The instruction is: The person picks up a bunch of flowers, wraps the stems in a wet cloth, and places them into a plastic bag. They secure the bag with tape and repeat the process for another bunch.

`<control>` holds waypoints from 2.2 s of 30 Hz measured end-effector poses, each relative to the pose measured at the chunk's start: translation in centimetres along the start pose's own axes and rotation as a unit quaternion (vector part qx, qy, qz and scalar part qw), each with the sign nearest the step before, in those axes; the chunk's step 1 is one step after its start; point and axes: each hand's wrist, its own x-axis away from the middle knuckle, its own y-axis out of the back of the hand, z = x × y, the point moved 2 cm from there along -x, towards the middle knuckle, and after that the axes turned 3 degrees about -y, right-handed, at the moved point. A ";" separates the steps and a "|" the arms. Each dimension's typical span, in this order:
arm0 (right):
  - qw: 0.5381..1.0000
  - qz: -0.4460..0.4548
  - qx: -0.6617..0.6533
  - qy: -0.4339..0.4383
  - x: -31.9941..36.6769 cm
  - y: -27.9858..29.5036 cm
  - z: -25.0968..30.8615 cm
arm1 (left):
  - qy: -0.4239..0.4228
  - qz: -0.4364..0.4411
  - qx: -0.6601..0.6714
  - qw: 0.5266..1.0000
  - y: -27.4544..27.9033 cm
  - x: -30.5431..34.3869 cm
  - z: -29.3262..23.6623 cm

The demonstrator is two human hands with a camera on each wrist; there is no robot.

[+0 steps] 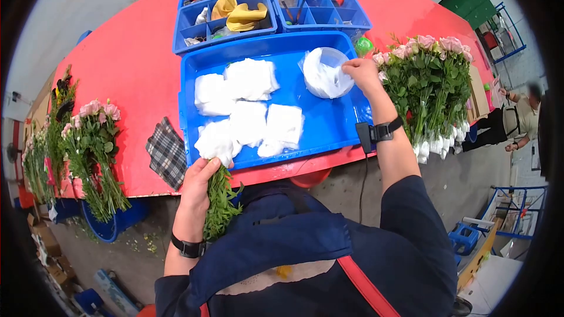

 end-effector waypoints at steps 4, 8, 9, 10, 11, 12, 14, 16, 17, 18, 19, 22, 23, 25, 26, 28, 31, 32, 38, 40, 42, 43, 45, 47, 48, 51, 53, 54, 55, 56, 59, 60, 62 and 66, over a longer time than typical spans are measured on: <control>0.997 -0.060 -0.001 0.041 0.5 0.4 1.3 | -0.002 0.012 0.002 1.000 0.5 0.2 0.2; 0.989 -0.041 0.135 0.053 1.3 -0.5 3.3 | -0.013 0.022 0.015 1.000 0.2 0.3 -0.2; 0.994 -0.014 0.092 0.063 1.8 -0.6 4.1 | -0.011 0.023 0.015 1.000 0.2 0.5 0.0; 0.996 0.013 0.047 0.072 2.2 -1.0 4.5 | -0.009 0.023 0.014 1.000 0.3 0.5 0.0; 0.993 0.050 0.067 0.085 2.4 -1.8 4.5 | -0.010 0.024 0.012 1.000 0.3 0.4 -0.2; 0.989 0.072 0.050 0.115 3.3 -2.8 4.9 | -0.013 0.029 0.014 0.999 0.2 0.4 -0.3; 0.977 0.123 0.013 0.173 6.1 -5.7 6.7 | -0.017 0.033 0.019 0.999 -0.2 0.4 -0.5; 0.963 0.214 0.073 0.147 9.0 -8.6 8.6 | -0.003 0.050 0.010 0.999 -0.5 0.4 -0.7; 0.955 0.233 0.077 0.167 10.4 -10.6 9.0 | 0.004 0.062 0.007 0.998 -0.7 0.3 -0.8; 0.948 0.269 0.046 0.161 11.8 -12.4 9.3 | 0.012 0.075 0.004 0.997 -0.9 0.2 -0.8; 0.940 0.306 0.037 0.149 13.4 -14.1 10.0 | 0.017 0.095 0.003 0.995 -1.4 0.2 -1.2; 0.923 0.366 0.005 0.120 16.0 -17.5 10.4 | 0.087 0.091 -0.021 0.992 -0.5 -1.0 0.0; 0.919 0.378 -0.005 0.110 16.3 -18.1 10.2 | 0.066 0.058 -0.040 0.995 -0.2 -1.2 0.4; 0.924 0.369 -0.045 0.085 15.7 -17.7 9.6 | 0.061 0.033 -0.026 0.997 1.1 -1.4 0.9; 0.927 0.363 -0.064 0.071 15.0 -17.1 9.2 | 0.059 0.022 -0.018 0.998 1.8 -1.4 0.9; 0.943 0.322 -0.081 0.004 13.4 -14.7 9.0 | 0.035 -0.024 -0.005 0.999 3.3 -1.4 0.9; 0.950 0.269 -0.150 -0.042 11.3 -12.1 7.2 | 0.013 -0.055 0.022 0.998 4.6 -1.4 0.7; 0.952 0.256 -0.157 -0.055 10.9 -11.1 7.0 | 0.011 -0.071 0.014 0.997 5.2 -1.7 1.1; 0.962 0.225 -0.143 -0.061 10.5 -8.0 7.1 | 0.000 -0.081 -0.021 0.996 5.8 -1.9 2.1; 0.974 0.203 -0.100 -0.022 10.6 -8.4 6.8 | -0.021 -0.066 -0.030 0.997 5.5 -1.4 1.8; 0.977 0.184 -0.104 -0.013 11.4 -9.2 6.8 | -0.047 -0.070 -0.033 0.996 5.1 -0.5 1.5; 0.980 0.177 -0.094 -0.006 11.7 -9.7 6.7 | -0.052 -0.063 -0.032 0.996 5.0 -0.2 1.4; 0.982 0.167 -0.083 0.006 12.6 -10.8 7.0 | -0.064 -0.053 -0.033 0.996 5.0 0.6 1.2; 0.976 0.197 -0.091 0.029 13.5 -12.1 7.2 | -0.070 -0.014 -0.009 0.997 4.3 1.2 0.8; 0.972 0.213 -0.095 0.041 14.0 -12.8 7.4 | -0.074 0.005 0.002 0.997 3.8 1.5 0.6; 0.952 0.289 -0.049 0.094 17.2 -15.3 9.7 | 0.017 0.069 0.031 0.997 2.4 2.2 0.4; 0.929 0.338 -0.032 0.150 19.4 -17.7 10.0 | 0.083 0.115 0.026 0.990 2.0 1.9 0.8; 0.915 0.347 -0.020 0.206 20.4 -18.8 10.4 | 0.089 0.110 0.020 0.990 1.1 2.0 0.3; 0.910 0.315 -0.076 0.258 21.3 -18.9 11.0 | 0.094 0.115 0.018 0.989 1.5 1.6 0.8; 0.906 0.360 -0.062 0.216 21.3 -19.0 11.0 | 0.100 0.120 0.016 0.988 2.0 1.3 1.3; 0.876 0.470 -0.070 0.079 20.4 -18.2 10.1 | 0.077 0.092 -0.013 0.993 2.5 1.9 1.0; 0.862 0.494 -0.108 0.029 20.2 -17.7 9.9 | 0.065 0.086 -0.016 0.994 2.8 2.1 1.0; 0.845 0.498 -0.190 -0.046 20.1 -17.4 9.7 | 0.036 0.075 -0.022 0.996 3.5 2.2 0.6; 0.826 0.433 -0.343 -0.115 20.1 -17.4 9.7 | -0.002 0.023 0.000 1.000 3.8 2.7 0.3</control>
